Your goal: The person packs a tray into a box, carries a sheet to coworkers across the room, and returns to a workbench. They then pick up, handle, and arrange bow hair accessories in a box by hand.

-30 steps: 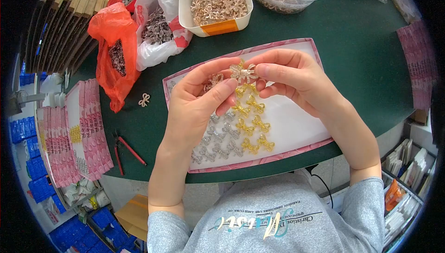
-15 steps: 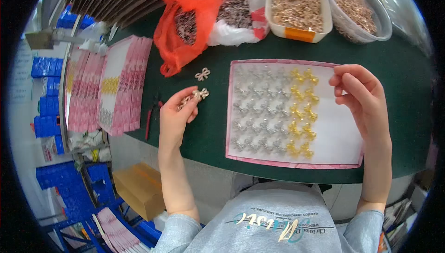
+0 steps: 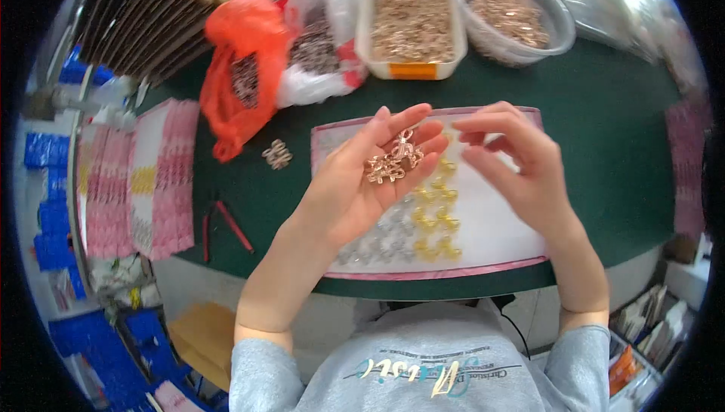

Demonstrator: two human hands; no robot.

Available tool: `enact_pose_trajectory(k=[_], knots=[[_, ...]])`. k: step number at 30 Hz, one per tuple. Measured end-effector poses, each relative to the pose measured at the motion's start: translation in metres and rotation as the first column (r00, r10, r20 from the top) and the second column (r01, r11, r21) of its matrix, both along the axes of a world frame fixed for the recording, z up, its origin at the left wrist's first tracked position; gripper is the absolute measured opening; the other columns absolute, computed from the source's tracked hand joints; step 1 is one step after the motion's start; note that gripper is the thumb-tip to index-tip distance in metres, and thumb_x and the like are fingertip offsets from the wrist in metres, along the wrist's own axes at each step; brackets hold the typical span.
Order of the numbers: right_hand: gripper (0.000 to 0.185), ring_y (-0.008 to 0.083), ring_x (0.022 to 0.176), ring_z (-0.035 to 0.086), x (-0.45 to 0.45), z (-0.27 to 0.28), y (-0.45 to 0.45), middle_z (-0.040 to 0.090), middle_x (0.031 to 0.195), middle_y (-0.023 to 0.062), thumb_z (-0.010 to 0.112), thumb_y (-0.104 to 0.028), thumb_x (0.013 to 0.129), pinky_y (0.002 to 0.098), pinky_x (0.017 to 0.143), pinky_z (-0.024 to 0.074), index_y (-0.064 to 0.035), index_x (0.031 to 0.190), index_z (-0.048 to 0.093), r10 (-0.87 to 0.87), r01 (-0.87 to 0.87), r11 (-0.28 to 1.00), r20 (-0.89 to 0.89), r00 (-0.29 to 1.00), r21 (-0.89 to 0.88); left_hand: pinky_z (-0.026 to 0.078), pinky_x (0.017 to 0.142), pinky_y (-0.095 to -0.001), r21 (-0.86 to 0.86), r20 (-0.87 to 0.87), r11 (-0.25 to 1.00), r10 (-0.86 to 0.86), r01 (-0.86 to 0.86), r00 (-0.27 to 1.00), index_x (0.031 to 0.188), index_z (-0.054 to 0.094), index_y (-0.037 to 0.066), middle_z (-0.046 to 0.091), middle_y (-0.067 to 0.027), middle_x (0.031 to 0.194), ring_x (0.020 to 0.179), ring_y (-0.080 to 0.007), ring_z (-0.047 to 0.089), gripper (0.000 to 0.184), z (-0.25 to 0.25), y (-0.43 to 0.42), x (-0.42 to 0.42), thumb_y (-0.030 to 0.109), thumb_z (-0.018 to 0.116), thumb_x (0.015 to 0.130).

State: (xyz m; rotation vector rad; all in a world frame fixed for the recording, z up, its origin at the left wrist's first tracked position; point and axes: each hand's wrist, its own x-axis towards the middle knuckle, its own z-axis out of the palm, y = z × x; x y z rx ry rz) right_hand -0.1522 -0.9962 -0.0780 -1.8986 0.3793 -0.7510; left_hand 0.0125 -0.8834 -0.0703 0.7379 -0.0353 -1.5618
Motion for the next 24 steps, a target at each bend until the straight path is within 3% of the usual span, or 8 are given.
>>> enact_pose_trajectory(k=[3,7,10,16,19,22,24], knots=[[0.024,0.0154,0.078,0.056,-0.002,-0.001,-0.003,0.055,0.088,0.0064,0.067,-0.007,0.072,0.0261,0.062,0.0461,-0.0051,0.096,0.060,-0.064,0.058,0.982,-0.025,0.998,-0.177,0.043,0.094,-0.0352,-0.042,0.025,0.996,-0.081,0.082,0.996,0.127,0.036,-0.003,0.050,-0.0159,0.118,0.111,-0.0255,0.049,0.050,-0.006,-0.019,-0.011,0.036,0.033,0.095],[0.025,0.0216,0.079,0.052,-0.001,-0.010,-0.004,0.052,0.085,0.0078,0.069,-0.008,0.067,0.0315,0.068,0.0451,-0.0046,0.090,0.060,-0.113,0.096,0.954,-0.045,0.993,-0.284,0.042,0.094,-0.0362,-0.046,0.078,0.991,-0.119,0.123,0.990,0.130,0.033,-0.001,0.051,-0.0154,0.117,0.111,-0.0250,0.049,0.054,-0.012,-0.026,-0.015,0.039,0.028,0.095],[0.023,0.0217,0.079,0.052,0.000,-0.010,-0.007,0.052,0.085,0.0080,0.069,-0.008,0.067,0.0307,0.067,0.0456,-0.0042,0.088,0.059,-0.158,0.101,0.878,-0.084,0.984,-0.467,0.041,0.095,-0.0370,-0.060,0.122,0.987,-0.140,0.148,0.983,0.131,0.031,0.000,0.050,-0.0151,0.118,0.111,-0.0248,0.049,0.055,-0.015,-0.025,-0.014,0.041,0.029,0.095],[0.020,0.0177,0.079,0.054,0.004,-0.012,-0.003,0.054,0.087,0.0071,0.065,-0.002,0.070,0.0275,0.067,0.0482,-0.0028,0.089,0.059,-0.127,0.116,0.983,-0.075,0.989,-0.143,0.040,0.096,-0.0376,-0.032,0.168,0.988,-0.147,0.154,0.975,0.132,0.029,0.000,0.046,-0.0150,0.123,0.113,-0.0234,0.048,0.059,-0.016,-0.022,-0.019,0.044,0.029,0.093],[0.023,0.0135,0.083,0.057,0.002,-0.011,-0.009,0.057,0.091,0.0064,0.063,-0.001,0.074,0.0253,0.069,0.0495,-0.0012,0.097,0.059,-0.038,0.039,0.999,-0.036,0.999,0.025,0.044,0.091,-0.0351,-0.070,0.117,0.985,-0.149,0.158,0.982,0.131,0.032,0.002,0.048,-0.0126,0.121,0.109,-0.0213,0.051,0.053,-0.015,-0.021,-0.018,0.039,0.035,0.094],[0.027,0.0118,0.087,0.058,0.000,-0.012,-0.011,0.059,0.096,0.0062,0.061,0.000,0.078,0.0229,0.073,0.0497,0.0002,0.105,0.057,0.010,-0.017,0.940,0.022,1.000,0.340,0.049,0.085,-0.0309,0.027,0.295,0.982,-0.188,0.189,0.937,0.130,0.036,0.005,0.052,-0.0100,0.117,0.101,-0.0176,0.056,0.044,-0.010,-0.017,-0.013,0.026,0.045,0.092],[0.028,0.0115,0.090,0.057,-0.001,-0.011,-0.012,0.059,0.097,0.0062,0.060,0.000,0.079,0.0231,0.074,0.0500,0.0007,0.107,0.056,0.034,-0.044,0.928,0.033,0.999,0.371,0.050,0.080,-0.0275,-0.032,0.294,0.984,-0.160,0.177,0.942,0.129,0.038,0.006,0.054,-0.0082,0.113,0.096,-0.0148,0.057,0.042,-0.013,-0.016,-0.012,0.018,0.049,0.090]])
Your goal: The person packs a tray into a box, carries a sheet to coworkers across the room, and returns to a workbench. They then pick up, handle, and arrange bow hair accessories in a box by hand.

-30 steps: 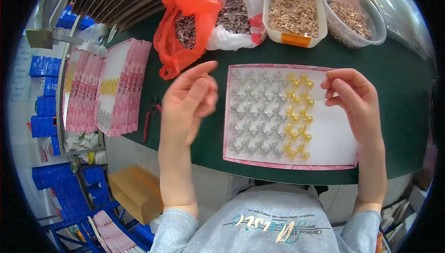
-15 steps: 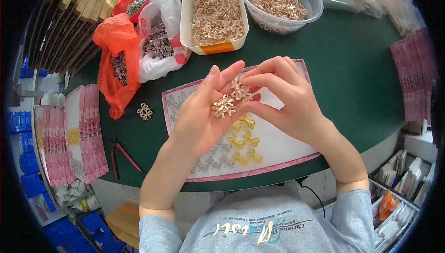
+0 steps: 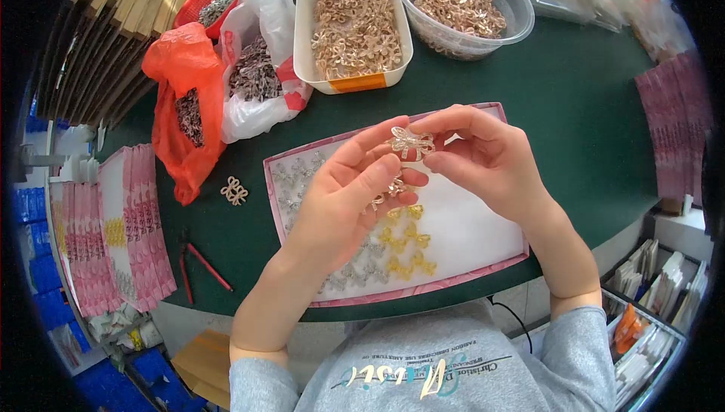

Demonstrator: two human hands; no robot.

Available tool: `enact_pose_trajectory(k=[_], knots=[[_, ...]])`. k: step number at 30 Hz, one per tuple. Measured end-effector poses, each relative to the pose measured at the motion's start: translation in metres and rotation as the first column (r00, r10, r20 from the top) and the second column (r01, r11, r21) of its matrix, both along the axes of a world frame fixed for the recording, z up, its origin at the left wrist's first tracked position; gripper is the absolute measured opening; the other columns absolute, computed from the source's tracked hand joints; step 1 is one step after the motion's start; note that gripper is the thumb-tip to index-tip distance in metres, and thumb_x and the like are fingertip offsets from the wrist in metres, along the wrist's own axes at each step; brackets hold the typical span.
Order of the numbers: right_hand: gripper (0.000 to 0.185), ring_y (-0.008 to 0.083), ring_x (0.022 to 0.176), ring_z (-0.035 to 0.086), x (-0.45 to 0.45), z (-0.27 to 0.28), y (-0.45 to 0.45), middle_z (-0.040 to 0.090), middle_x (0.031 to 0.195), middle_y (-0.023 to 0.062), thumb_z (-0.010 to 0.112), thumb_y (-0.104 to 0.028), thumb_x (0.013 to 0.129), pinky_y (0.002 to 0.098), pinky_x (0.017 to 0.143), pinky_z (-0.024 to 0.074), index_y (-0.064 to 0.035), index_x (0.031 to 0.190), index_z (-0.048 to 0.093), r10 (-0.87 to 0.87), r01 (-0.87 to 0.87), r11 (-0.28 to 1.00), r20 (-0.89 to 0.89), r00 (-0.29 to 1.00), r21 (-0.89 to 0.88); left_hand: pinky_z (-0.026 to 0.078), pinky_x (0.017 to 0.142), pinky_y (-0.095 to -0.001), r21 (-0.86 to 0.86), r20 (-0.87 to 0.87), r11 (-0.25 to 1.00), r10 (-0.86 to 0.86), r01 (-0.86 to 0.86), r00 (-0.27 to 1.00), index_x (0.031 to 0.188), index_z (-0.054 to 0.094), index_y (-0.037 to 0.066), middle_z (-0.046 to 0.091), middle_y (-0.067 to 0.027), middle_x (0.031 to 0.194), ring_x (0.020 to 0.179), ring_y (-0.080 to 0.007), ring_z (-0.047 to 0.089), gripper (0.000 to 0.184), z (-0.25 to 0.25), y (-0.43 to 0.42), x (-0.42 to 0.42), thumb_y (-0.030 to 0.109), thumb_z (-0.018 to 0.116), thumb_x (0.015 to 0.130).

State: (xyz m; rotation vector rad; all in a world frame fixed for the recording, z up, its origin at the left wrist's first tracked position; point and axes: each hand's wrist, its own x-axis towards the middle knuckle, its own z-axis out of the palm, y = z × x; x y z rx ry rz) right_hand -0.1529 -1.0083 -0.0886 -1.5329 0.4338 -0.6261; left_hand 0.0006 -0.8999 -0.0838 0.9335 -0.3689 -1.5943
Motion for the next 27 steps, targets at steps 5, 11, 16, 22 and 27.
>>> enact_pose_trajectory(k=[5,11,16,22,27], knots=[[0.028,0.0123,0.089,0.058,-0.0004,-0.0021,-0.0013,0.059,0.097,0.0070,0.060,0.000,0.079,0.0235,0.076,0.0503,0.0007,0.108,0.055,0.008,-0.007,0.996,0.012,1.000,-0.086,0.049,0.072,-0.0229,-0.058,0.084,0.996,0.074,-0.070,0.994,0.129,0.040,0.006,0.056,-0.0049,0.104,0.088,-0.0103,0.058,0.044,-0.0039,0.0001,-0.0035,0.010,0.053,0.087],[0.028,0.0138,0.085,0.059,0.0005,-0.0006,-0.0012,0.058,0.094,0.0081,0.060,0.002,0.078,0.0247,0.074,0.0513,-0.0011,0.105,0.058,-0.037,0.036,0.971,0.000,0.999,-0.234,0.045,0.068,-0.0213,-0.123,0.145,0.985,0.140,-0.122,0.980,0.126,0.045,0.005,0.053,-0.0047,0.099,0.085,-0.0111,0.056,0.041,-0.0087,0.0006,-0.0026,0.004,0.053,0.086],[0.029,0.0153,0.086,0.059,0.0006,-0.0004,-0.0003,0.059,0.094,0.0087,0.059,0.004,0.076,0.0254,0.072,0.0519,-0.0018,0.105,0.059,-0.048,0.040,0.962,-0.024,0.999,-0.269,0.044,0.066,-0.0210,-0.127,0.130,0.985,0.136,-0.119,0.982,0.124,0.047,0.004,0.054,-0.0043,0.097,0.084,-0.0104,0.056,0.038,-0.0100,0.0013,-0.0007,0.003,0.052,0.087],[0.029,0.0165,0.086,0.060,0.0012,-0.0009,0.0007,0.059,0.094,0.0089,0.059,0.004,0.076,0.0259,0.072,0.0524,-0.0016,0.104,0.060,-0.058,0.055,0.967,-0.006,0.998,-0.249,0.044,0.066,-0.0209,-0.132,0.107,0.985,0.122,-0.107,0.987,0.123,0.048,0.002,0.057,-0.0055,0.094,0.083,-0.0101,0.056,0.035,-0.0097,0.0015,0.0005,0.004,0.051,0.088],[0.028,0.0167,0.087,0.060,0.0020,-0.0023,0.0010,0.060,0.094,0.0088,0.059,0.005,0.076,0.0259,0.072,0.0523,-0.0019,0.104,0.060,-0.064,0.063,0.962,0.006,0.998,-0.264,0.044,0.065,-0.0207,-0.126,0.115,0.985,0.130,-0.115,0.985,0.121,0.048,0.002,0.057,-0.0056,0.094,0.083,-0.0102,0.056,0.034,-0.0095,0.0019,0.0005,0.004,0.051,0.088]])
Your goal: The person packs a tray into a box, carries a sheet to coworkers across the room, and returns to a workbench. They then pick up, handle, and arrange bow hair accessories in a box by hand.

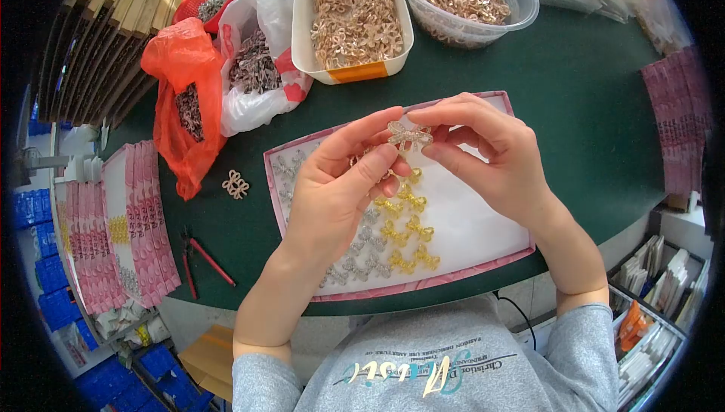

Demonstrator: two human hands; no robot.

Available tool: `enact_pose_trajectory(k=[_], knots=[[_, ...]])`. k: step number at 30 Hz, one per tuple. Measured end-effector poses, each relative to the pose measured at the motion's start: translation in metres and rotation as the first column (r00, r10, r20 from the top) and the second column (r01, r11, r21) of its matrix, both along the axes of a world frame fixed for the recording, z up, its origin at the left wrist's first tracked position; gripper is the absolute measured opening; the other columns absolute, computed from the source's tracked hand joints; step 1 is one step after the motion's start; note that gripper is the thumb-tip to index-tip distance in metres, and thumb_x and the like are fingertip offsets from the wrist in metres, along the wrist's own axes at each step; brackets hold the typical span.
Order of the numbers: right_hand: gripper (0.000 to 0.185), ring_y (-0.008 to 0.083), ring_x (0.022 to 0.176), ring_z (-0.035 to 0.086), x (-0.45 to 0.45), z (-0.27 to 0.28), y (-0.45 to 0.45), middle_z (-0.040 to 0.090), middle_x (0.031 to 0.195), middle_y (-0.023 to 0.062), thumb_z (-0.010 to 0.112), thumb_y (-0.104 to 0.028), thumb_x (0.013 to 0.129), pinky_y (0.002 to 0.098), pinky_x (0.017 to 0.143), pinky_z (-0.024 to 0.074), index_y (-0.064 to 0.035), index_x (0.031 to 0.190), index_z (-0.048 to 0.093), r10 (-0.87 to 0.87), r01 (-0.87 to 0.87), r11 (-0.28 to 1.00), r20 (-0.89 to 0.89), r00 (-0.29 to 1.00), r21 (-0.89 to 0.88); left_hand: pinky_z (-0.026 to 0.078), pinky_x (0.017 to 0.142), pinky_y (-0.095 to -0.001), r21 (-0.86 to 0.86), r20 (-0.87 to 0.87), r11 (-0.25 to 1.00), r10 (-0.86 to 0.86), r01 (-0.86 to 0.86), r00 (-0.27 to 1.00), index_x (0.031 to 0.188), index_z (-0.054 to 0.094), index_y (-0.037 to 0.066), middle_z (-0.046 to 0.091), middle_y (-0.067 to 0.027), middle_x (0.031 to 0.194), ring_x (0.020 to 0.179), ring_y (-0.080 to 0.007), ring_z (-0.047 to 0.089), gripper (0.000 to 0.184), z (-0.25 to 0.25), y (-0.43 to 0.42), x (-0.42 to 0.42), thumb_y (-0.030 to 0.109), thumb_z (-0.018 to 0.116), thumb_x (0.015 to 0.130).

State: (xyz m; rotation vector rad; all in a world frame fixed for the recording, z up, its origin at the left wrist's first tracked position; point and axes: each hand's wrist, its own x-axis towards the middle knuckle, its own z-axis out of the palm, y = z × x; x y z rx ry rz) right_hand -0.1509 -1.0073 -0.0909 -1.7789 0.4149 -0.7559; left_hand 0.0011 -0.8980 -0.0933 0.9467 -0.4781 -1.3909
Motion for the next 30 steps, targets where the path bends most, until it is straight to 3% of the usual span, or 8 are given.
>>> enact_pose_trajectory(k=[30], knots=[[0.028,0.0136,0.090,0.059,-0.0013,-0.0006,0.0007,0.059,0.098,0.0086,0.058,0.003,0.079,0.0222,0.075,0.0510,0.0015,0.107,0.058,0.036,-0.033,0.986,-0.011,0.999,0.162,0.041,0.059,-0.0189,0.029,0.038,0.999,0.033,-0.034,0.999,0.122,0.047,-0.001,0.056,-0.0045,0.092,0.076,-0.0082,0.053,0.035,0.0031,-0.0023,-0.0031,0.004,0.051,0.087]])
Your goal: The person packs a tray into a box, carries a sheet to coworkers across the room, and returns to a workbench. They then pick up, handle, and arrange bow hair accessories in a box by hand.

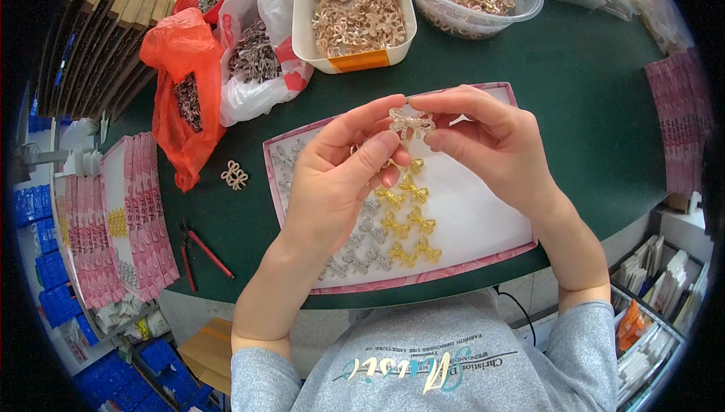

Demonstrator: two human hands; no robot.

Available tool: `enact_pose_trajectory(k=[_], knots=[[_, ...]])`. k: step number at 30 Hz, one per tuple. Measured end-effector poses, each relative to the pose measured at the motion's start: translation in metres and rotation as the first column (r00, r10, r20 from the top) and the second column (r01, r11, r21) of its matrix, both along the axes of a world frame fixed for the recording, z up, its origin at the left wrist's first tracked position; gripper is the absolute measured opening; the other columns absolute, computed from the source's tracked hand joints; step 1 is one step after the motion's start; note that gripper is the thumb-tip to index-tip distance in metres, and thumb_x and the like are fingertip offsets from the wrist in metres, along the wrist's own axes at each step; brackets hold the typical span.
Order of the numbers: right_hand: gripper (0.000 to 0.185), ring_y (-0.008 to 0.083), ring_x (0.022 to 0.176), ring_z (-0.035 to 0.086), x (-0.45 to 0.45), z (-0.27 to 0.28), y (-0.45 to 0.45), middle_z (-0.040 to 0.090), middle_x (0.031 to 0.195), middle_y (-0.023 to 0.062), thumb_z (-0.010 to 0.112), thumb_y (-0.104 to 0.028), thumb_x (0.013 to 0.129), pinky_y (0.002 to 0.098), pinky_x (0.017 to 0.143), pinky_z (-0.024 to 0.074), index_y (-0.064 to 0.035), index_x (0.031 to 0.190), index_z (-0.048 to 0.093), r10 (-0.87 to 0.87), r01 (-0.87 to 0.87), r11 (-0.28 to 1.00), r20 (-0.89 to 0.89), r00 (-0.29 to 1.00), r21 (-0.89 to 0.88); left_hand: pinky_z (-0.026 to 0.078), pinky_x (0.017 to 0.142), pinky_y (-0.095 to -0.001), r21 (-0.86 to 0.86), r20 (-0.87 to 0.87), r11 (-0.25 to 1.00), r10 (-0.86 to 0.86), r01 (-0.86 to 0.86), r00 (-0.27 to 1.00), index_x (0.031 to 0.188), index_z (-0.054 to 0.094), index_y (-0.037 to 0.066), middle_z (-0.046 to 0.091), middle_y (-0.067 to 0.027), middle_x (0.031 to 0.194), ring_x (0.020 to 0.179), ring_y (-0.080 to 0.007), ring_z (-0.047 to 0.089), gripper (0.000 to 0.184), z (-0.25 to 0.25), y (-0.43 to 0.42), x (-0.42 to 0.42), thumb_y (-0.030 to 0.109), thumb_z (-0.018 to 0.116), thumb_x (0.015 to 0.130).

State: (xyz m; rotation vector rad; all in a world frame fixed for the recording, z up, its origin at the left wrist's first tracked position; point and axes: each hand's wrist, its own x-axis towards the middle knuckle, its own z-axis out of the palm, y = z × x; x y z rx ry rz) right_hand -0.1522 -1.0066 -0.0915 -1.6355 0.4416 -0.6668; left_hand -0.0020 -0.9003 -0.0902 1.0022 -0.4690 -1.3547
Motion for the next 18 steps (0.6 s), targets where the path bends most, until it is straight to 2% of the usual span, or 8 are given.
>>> enact_pose_trajectory(k=[10,18], knots=[[0.028,0.0133,0.089,0.060,0.0004,-0.0019,0.0000,0.060,0.098,0.0089,0.059,0.002,0.079,0.0223,0.074,0.0513,0.0019,0.107,0.058,-0.008,0.008,1.000,0.011,1.000,0.024,0.044,0.064,-0.0198,-0.012,-0.037,0.999,-0.030,0.029,0.999,0.121,0.048,0.001,0.057,-0.0057,0.092,0.081,-0.0099,0.055,0.034,-0.0017,0.0009,0.0025,0.003,0.051,0.087],[0.027,0.0134,0.089,0.060,-0.0004,-0.0006,0.0003,0.060,0.099,0.0083,0.059,0.001,0.079,0.0221,0.073,0.0518,0.0003,0.106,0.059,-0.012,0.012,1.000,-0.003,1.000,-0.028,0.042,0.059,-0.0193,0.013,-0.003,1.000,0.005,-0.005,1.000,0.122,0.046,-0.001,0.055,-0.0057,0.094,0.076,-0.0090,0.053,0.036,0.0001,-0.0002,-0.0015,0.003,0.052,0.086]])
